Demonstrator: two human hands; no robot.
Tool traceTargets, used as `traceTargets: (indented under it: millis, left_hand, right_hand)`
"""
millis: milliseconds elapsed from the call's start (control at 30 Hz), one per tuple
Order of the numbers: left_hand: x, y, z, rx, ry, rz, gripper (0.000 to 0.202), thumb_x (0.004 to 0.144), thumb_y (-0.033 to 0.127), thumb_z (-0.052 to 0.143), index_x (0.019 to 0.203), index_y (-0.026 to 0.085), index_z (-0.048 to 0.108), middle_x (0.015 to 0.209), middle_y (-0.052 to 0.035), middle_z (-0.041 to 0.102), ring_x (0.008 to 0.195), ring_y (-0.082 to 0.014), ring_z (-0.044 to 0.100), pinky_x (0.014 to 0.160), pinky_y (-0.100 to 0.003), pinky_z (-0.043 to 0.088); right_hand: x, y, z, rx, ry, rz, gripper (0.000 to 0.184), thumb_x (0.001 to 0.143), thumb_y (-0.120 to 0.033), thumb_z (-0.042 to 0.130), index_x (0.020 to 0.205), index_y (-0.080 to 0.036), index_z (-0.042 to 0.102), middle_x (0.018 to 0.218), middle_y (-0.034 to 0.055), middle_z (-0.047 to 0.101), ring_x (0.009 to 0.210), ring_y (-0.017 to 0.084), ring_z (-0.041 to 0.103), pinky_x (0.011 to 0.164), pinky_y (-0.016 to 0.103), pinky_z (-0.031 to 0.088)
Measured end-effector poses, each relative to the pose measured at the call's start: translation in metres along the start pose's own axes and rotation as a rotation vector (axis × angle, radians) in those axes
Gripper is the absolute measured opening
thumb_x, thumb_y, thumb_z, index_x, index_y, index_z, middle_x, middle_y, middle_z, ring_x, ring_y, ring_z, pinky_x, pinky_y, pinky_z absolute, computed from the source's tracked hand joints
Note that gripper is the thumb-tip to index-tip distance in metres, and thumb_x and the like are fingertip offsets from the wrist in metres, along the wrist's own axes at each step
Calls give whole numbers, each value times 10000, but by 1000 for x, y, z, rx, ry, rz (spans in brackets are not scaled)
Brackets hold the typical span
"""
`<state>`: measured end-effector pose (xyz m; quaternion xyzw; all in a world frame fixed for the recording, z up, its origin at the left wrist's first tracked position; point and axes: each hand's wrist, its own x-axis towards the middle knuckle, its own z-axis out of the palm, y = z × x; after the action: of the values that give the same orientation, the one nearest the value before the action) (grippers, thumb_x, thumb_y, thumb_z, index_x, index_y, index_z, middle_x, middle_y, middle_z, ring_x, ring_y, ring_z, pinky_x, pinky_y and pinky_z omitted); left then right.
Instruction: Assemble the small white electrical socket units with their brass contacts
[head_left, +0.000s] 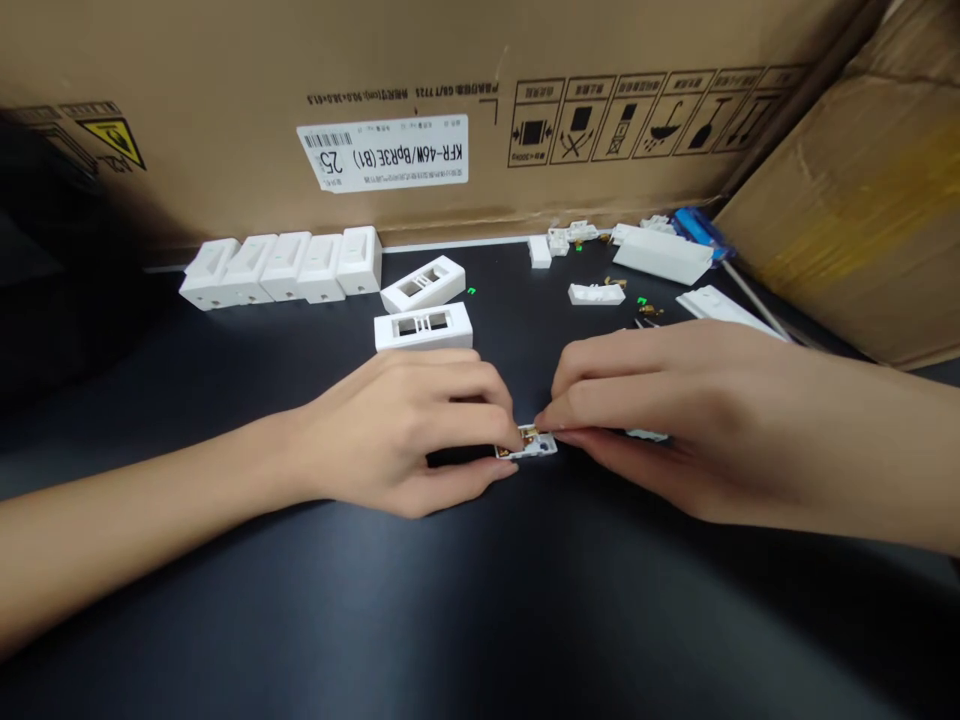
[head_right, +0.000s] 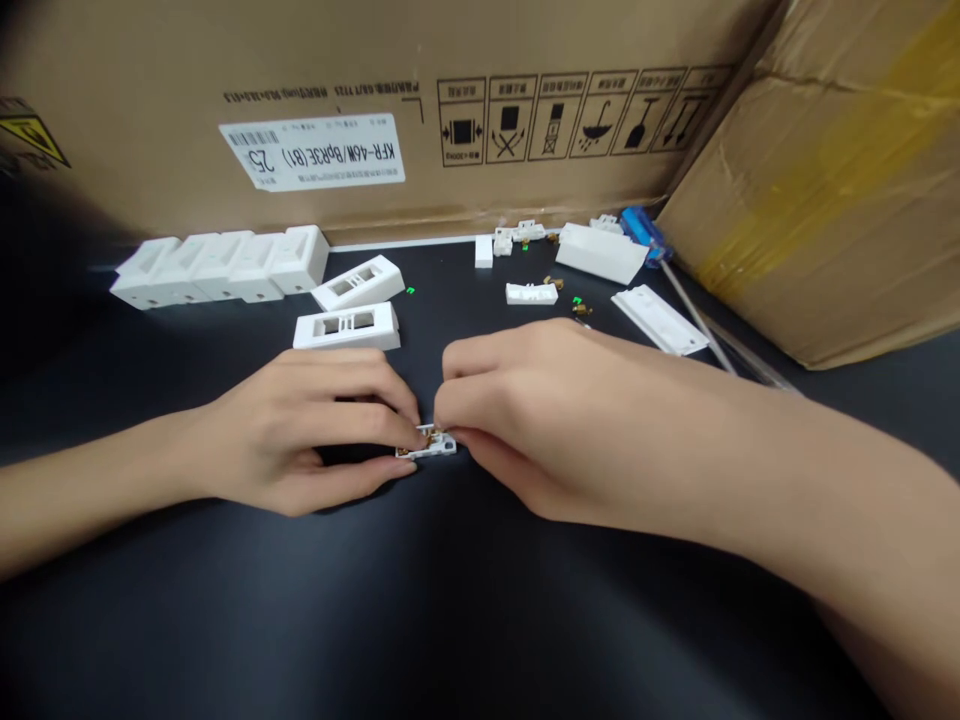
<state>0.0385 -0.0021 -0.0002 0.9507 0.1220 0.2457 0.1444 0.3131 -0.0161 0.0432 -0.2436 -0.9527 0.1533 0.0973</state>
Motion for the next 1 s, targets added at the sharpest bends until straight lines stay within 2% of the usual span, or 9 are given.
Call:
traceTargets:
  millis: [167,333,667,867,1000]
  left_hand:
    - [2,1,0,18,5,-11,86,1046,252,675,1045,206,747,1019,-59,804,850,-173,729,778,-290,572]
    - [3,3,-1,10,-2,-19,86,1043,230,661,1035,199,741,1004,-51,797,820,-168,708,754,-293,554]
    - [3,3,0,10,0,-24,29,1034,213,668,1039,201,694,986,-45,775,844,-177,710,750,-307,552]
    - [3,2,1,-3,-4,-14,38,1045,209,666,1042,180,690,986,-48,769,847,-175,701,745,-305,531]
    - [3,2,1,-4,11,-17,43,1049,207,658,1042,179,690,998,-48,778,830,-166,692,745,-298,532]
  right_hand:
    - [-4,-1,-3,43,-40,-12,299,1010,-82,515,1027,-220,780,920,24,681,764,164,619,685,338,404]
    - [-3,-2,-1,29,-79,-1,267,974,-67,538,988,-204,766,868,23,641,775,188,585,707,353,380]
    - [1,-12,3,-120,-25,-26,215,899,-20,603,857,-220,668,794,0,611,674,180,529,644,356,340]
    - [2,-10,7,-128,-31,-21,216,898,-17,626,937,-216,699,812,-2,591,677,183,520,626,356,326]
    - [-1,-9,3,-49,-60,-16,275,891,-16,613,1017,-221,745,839,-6,603,696,176,524,642,359,330]
